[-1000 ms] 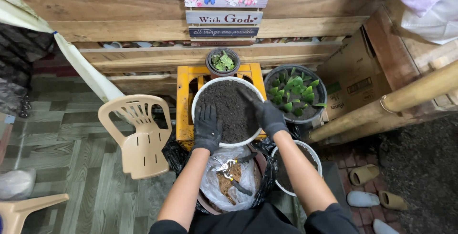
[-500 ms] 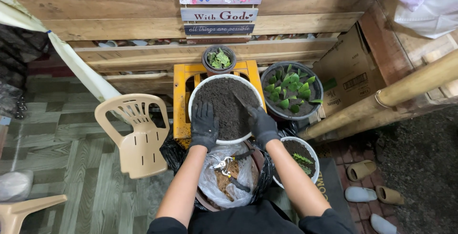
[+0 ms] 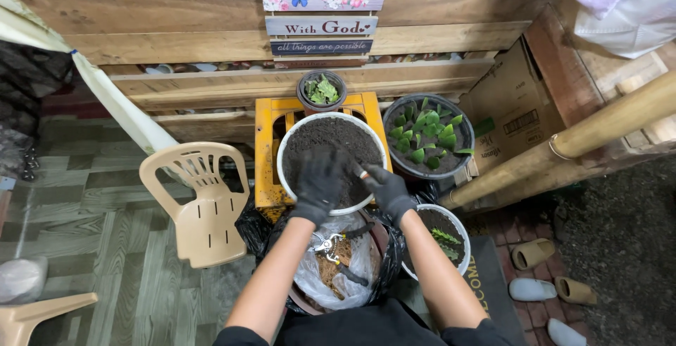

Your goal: The person levels soil in a white pot using a knife and gloved hands, then cuts the surface into a grid pattern. They pick up a small plant and place it into one of the grid sections, pressing the soil around it.

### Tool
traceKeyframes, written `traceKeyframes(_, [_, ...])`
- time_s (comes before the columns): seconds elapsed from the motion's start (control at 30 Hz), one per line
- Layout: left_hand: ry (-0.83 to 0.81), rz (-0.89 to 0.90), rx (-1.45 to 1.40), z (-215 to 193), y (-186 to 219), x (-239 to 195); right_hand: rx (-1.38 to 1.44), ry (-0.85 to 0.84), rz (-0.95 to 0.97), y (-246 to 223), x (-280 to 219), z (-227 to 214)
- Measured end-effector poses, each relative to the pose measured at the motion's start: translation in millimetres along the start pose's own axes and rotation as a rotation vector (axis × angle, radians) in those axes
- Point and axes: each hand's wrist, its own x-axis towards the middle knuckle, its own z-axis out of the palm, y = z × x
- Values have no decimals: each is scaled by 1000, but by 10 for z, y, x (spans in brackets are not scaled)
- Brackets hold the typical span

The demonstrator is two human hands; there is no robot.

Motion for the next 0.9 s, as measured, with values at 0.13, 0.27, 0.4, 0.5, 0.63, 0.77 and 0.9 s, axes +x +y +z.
traceKeyframes(0.13, [499, 401, 26, 496, 54, 241, -519, -73, -142, -1184, -293, -291])
traceKeyframes(0.27, [452, 484, 84, 648, -89, 482, -682, -6, -390, -1247, -357, -419])
traceKeyframes(0.4, [335, 595, 162, 761, -142, 670, -842, -68, -348, -1291, -414, -516])
traceKeyframes(0.5, [416, 626, 131, 941, -292, 825, -879, -33, -383, -1163, -496, -632])
traceKeyframes(0.63, [145, 504, 353, 662, -448, 708, -766, -5, -314, -1042, -726, -794])
traceKeyframes(0.77, [88, 242, 271, 499, -218, 586, -489, 122, -183, -712, -861, -869])
traceKeyframes(0.9, [-271, 265, 402, 99, 356, 388, -225, 220, -53, -431, -957, -831])
